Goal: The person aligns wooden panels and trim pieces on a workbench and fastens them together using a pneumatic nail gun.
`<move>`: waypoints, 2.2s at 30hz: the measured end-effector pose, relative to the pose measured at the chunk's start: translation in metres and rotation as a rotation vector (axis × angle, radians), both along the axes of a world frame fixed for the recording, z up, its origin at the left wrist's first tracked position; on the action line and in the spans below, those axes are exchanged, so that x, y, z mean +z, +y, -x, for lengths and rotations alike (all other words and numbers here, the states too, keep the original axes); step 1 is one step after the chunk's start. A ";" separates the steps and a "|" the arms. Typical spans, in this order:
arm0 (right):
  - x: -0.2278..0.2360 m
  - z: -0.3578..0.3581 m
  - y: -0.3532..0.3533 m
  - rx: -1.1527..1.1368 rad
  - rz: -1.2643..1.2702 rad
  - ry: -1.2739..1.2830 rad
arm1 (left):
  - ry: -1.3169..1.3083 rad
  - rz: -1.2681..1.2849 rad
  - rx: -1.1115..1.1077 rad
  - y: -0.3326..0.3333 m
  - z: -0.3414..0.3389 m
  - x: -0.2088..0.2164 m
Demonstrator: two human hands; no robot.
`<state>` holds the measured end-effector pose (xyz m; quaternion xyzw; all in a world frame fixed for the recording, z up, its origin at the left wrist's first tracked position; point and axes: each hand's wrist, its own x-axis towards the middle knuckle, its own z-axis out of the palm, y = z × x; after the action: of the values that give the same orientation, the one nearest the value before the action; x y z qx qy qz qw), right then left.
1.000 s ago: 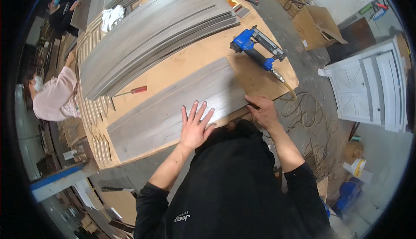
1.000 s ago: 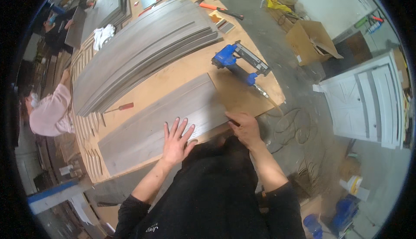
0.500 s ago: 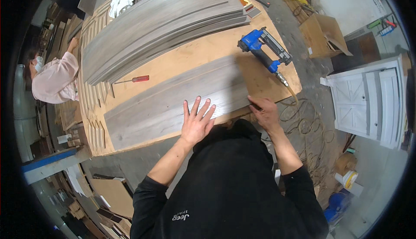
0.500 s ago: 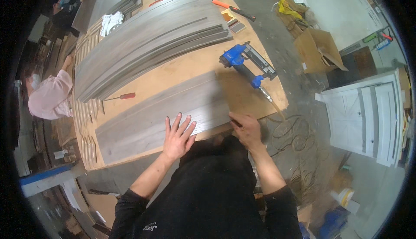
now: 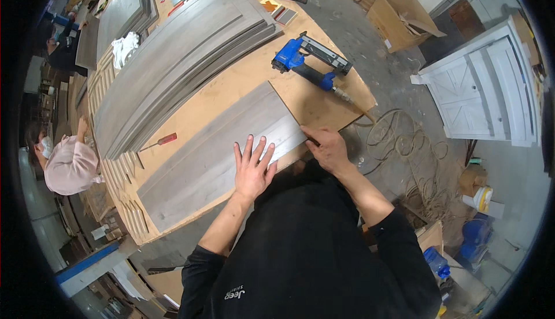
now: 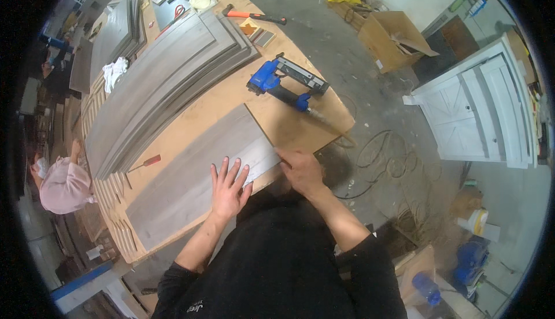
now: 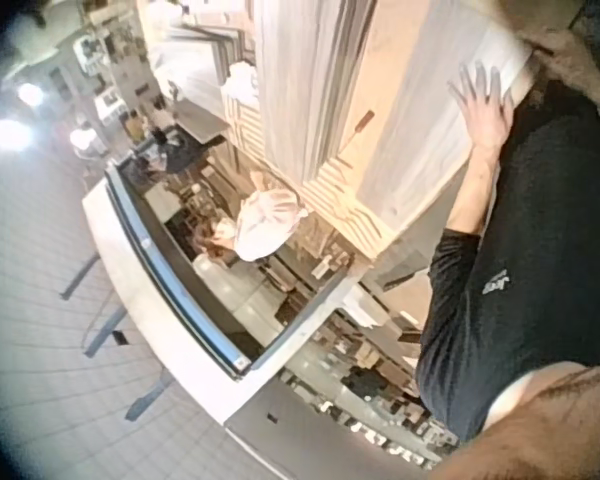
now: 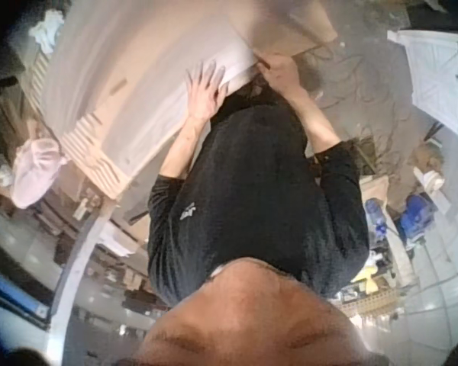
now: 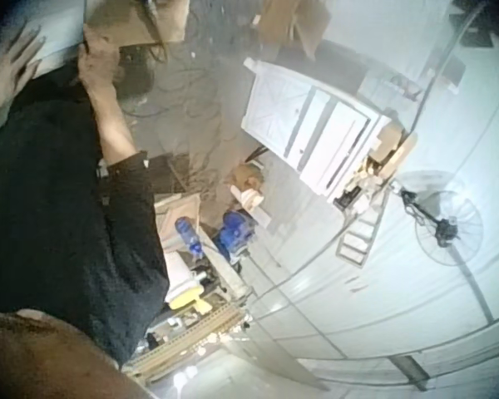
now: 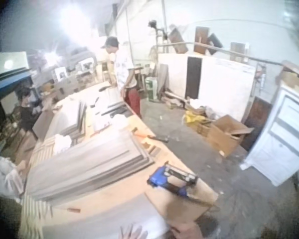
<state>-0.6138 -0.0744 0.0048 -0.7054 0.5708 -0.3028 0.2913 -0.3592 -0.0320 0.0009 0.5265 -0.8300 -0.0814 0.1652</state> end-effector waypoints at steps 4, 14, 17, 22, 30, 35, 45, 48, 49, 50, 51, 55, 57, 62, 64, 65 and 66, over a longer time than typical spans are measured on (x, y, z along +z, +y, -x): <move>0.006 0.002 -0.007 0.011 -0.132 -0.107 | 0.042 0.038 -0.005 -0.002 0.001 0.006; -0.018 -0.008 -0.016 -0.022 -0.241 -0.015 | -0.067 -0.095 0.748 0.105 -0.147 0.000; -0.026 -0.003 -0.022 -0.039 -0.293 -0.084 | -0.076 -0.115 1.155 0.169 -0.237 -0.004; -0.020 -0.002 -0.030 0.039 -0.217 0.035 | 0.284 -0.167 1.331 0.252 -0.342 0.005; -0.027 0.005 -0.036 0.002 -0.318 -0.019 | 0.358 -0.145 1.057 0.270 -0.364 0.022; -0.036 0.009 -0.040 -0.036 -0.342 -0.020 | 0.415 -0.214 1.110 0.274 -0.369 0.013; -0.016 -0.006 -0.029 -0.155 -0.304 0.129 | 0.323 -0.145 1.082 0.273 -0.371 0.003; -0.021 -0.005 -0.029 -0.156 -0.285 0.111 | 0.343 -0.114 0.952 0.271 -0.370 0.009; -0.022 -0.003 -0.030 -0.145 -0.306 0.146 | 0.336 -0.145 0.971 0.270 -0.370 0.013; -0.022 -0.001 -0.031 -0.145 -0.264 0.131 | 0.334 -0.235 1.058 0.269 -0.369 0.016; -0.024 -0.003 -0.032 -0.132 -0.291 0.058 | 0.430 -0.322 1.106 0.266 -0.369 0.021; -0.024 0.000 -0.034 -0.157 -0.440 -0.027 | -0.164 -0.208 0.958 0.249 -0.337 0.036; -0.021 0.001 -0.033 -0.141 -0.381 -0.039 | -0.184 -0.191 0.783 0.227 -0.294 0.034; -0.009 0.000 -0.027 -0.153 -0.392 -0.022 | -0.060 -0.175 0.381 0.130 -0.147 0.003; -0.005 -0.003 -0.025 -0.169 -0.436 -0.030 | -0.025 -0.079 0.255 0.090 -0.095 -0.005; -0.004 -0.004 -0.023 -0.162 -0.404 -0.036 | -0.058 -0.109 0.204 0.072 -0.073 -0.008; -0.003 -0.006 -0.023 -0.151 -0.343 -0.064 | -0.009 -0.054 0.173 0.055 -0.053 -0.010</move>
<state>-0.6077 -0.0971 0.0015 -0.5908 0.6557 -0.2442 0.4016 -0.3066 0.0229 -0.0087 0.6009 -0.7796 -0.0867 0.1536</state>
